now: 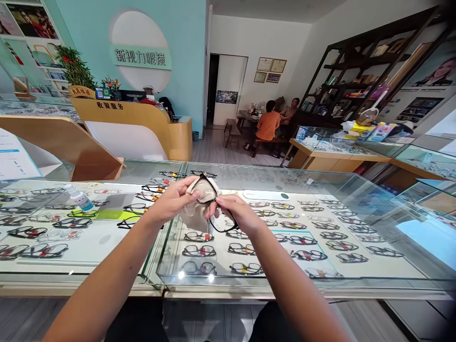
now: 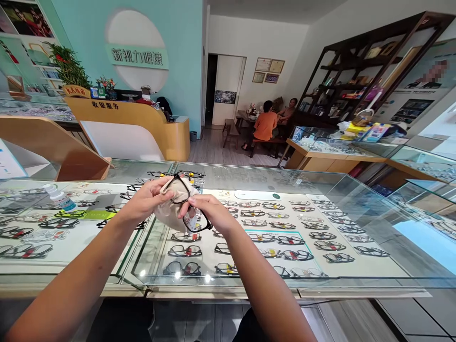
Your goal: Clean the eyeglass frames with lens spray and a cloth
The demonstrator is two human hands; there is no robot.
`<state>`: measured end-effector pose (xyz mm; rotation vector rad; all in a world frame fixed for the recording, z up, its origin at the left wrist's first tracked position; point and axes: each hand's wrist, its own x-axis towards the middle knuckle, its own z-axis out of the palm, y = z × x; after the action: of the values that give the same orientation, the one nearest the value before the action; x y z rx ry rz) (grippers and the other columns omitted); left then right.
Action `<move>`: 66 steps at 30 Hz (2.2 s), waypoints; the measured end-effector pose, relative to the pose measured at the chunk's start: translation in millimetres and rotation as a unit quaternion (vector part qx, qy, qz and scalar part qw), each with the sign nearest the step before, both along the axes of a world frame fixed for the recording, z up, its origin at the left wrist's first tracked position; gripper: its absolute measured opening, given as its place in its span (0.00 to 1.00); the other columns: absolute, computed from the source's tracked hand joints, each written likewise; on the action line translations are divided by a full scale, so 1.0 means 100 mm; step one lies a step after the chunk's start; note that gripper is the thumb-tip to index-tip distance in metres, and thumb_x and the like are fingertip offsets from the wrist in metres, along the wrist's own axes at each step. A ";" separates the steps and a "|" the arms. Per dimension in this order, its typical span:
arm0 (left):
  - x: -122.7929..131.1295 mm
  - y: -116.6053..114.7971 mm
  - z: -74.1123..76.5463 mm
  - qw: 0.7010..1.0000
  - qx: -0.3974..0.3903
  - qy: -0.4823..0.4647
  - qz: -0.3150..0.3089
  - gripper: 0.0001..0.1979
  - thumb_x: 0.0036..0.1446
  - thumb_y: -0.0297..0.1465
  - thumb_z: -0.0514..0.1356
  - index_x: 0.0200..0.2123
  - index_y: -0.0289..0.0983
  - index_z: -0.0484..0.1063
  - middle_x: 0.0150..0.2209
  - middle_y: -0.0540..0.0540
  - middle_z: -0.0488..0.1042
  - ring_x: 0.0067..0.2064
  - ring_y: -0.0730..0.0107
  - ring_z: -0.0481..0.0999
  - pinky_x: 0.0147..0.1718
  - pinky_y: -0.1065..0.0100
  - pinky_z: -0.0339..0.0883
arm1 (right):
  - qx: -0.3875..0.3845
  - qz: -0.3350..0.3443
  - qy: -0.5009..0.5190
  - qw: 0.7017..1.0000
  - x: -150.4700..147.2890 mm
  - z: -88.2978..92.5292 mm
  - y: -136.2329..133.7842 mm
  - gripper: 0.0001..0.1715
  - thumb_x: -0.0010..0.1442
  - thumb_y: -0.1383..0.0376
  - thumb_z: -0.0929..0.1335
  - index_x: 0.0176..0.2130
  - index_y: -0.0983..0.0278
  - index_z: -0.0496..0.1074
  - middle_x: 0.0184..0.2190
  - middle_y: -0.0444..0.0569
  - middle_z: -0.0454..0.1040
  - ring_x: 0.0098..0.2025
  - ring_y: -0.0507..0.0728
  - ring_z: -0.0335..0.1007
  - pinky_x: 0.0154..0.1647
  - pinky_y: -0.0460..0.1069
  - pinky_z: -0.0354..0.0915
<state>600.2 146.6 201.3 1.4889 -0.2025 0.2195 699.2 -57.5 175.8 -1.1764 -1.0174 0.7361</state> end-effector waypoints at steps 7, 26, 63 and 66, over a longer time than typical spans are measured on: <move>0.03 -0.22 -0.09 0.992 -0.048 -0.030 0.112 0.26 0.56 0.50 0.77 0.31 0.36 0.72 0.24 0.53 0.71 0.24 0.76 0.68 0.25 0.74 0.63 | -0.031 0.000 -0.034 0.999 -0.11 -0.08 0.09 0.31 0.69 0.40 0.71 0.37 0.64 0.86 0.31 0.48 0.79 0.35 0.56 0.67 0.43 0.51 0.64; 0.06 -0.01 -0.09 0.979 -0.034 0.028 0.197 0.29 0.50 0.50 0.79 0.44 0.37 0.74 0.29 0.51 0.79 0.26 0.71 0.74 0.25 0.72 0.65 | 0.010 -0.086 -0.143 0.986 -0.14 0.01 0.03 0.31 0.73 0.40 0.68 0.39 0.60 0.85 0.39 0.51 0.79 0.44 0.61 0.72 0.49 0.54 0.64; 0.02 -0.31 -0.18 0.989 -0.141 0.049 0.019 0.30 0.52 0.47 0.80 0.47 0.37 0.74 0.30 0.51 0.78 0.28 0.70 0.77 0.30 0.69 0.75 | 0.027 -0.066 -0.036 0.997 -0.12 -0.04 0.11 0.32 0.69 0.39 0.70 0.35 0.62 0.83 0.32 0.46 0.71 0.36 0.55 0.62 0.42 0.51 0.60; 0.01 -0.31 -0.18 0.991 -0.127 0.029 0.026 0.29 0.54 0.48 0.78 0.48 0.37 0.74 0.32 0.51 0.78 0.30 0.72 0.77 0.31 0.71 0.74 | 0.019 -0.073 -0.007 0.997 -0.13 -0.03 0.09 0.33 0.67 0.37 0.71 0.33 0.62 0.83 0.30 0.46 0.71 0.35 0.55 0.61 0.42 0.51 0.60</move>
<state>600.8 115.9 183.3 1.2466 -0.0849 0.2358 686.2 -48.1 173.1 -1.2103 -0.9419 0.5917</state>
